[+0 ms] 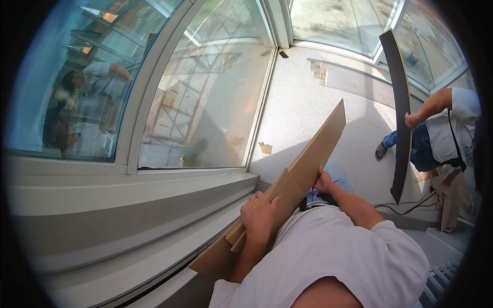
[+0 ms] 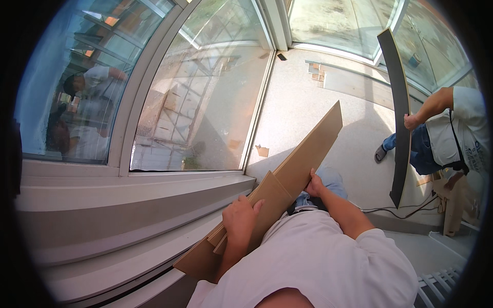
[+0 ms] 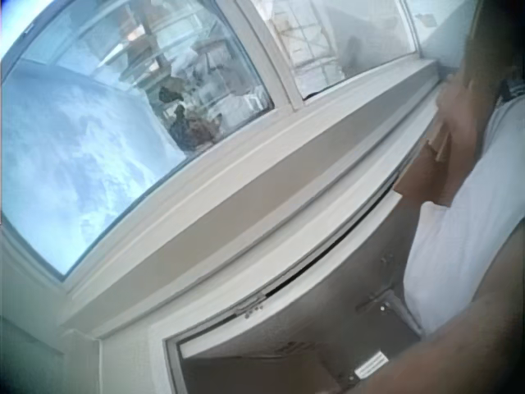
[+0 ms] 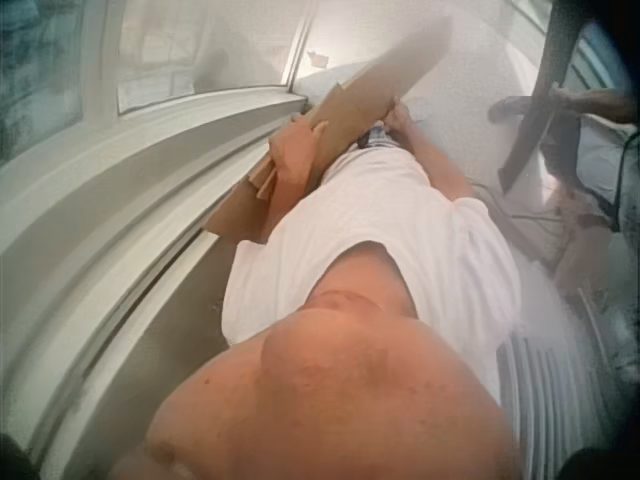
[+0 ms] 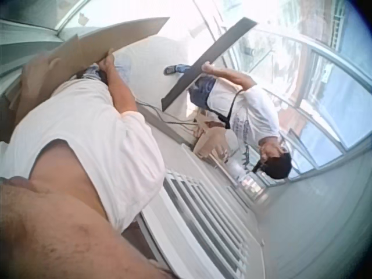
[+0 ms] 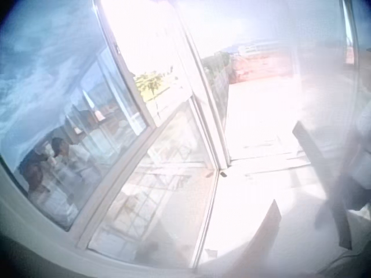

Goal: The person cuts laminate flooring planks using a table saw, then carries them into a room. They fit the planks onto the floor, use a tapping block and hammer to secure them, and mark the planks with a pencil for precise cuts.

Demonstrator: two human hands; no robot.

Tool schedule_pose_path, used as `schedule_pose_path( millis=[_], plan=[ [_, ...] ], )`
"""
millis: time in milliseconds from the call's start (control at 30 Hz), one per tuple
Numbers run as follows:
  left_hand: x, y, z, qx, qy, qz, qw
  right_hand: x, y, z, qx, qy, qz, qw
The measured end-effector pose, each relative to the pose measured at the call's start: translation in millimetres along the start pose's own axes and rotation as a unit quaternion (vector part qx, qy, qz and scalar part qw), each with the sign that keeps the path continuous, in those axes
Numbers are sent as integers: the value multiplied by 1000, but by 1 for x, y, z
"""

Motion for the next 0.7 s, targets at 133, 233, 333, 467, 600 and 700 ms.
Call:
schedule_pose_path(
  millis=[133, 233, 333, 467, 600, 700],
  plan=[
    [56, -14, 11, -29, 0, 25, 999, 26, 63, -28, -20, 15, -13, 1000],
    [101, -36, 18, -48, 5, 42, 998, 54, 109, -28, -52, -12, -16, 998],
    [168, -66, 32, -49, 29, 61, 997, 80, 164, -26, -57, 6, -48, 997],
    [251, -120, 33, -54, 55, 54, 996, 123, 237, -13, -9, 1, -74, 997],
    [332, -169, 47, -55, 30, 11, 998, 146, 328, -8, 36, -32, -92, 995],
    [369, -201, 69, -84, 52, 2, 995, 157, 381, -2, 58, -41, -58, 996]
  ],
)
Point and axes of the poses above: each hand's wrist, its own x-axis towards the middle knuckle, its own z-axis out of the back of the hand, y = z × x, the point moved 1 cm from there along x, towards the middle knuckle, and after that the axes turned 6 degrees about -x, right-handed, at the moved point
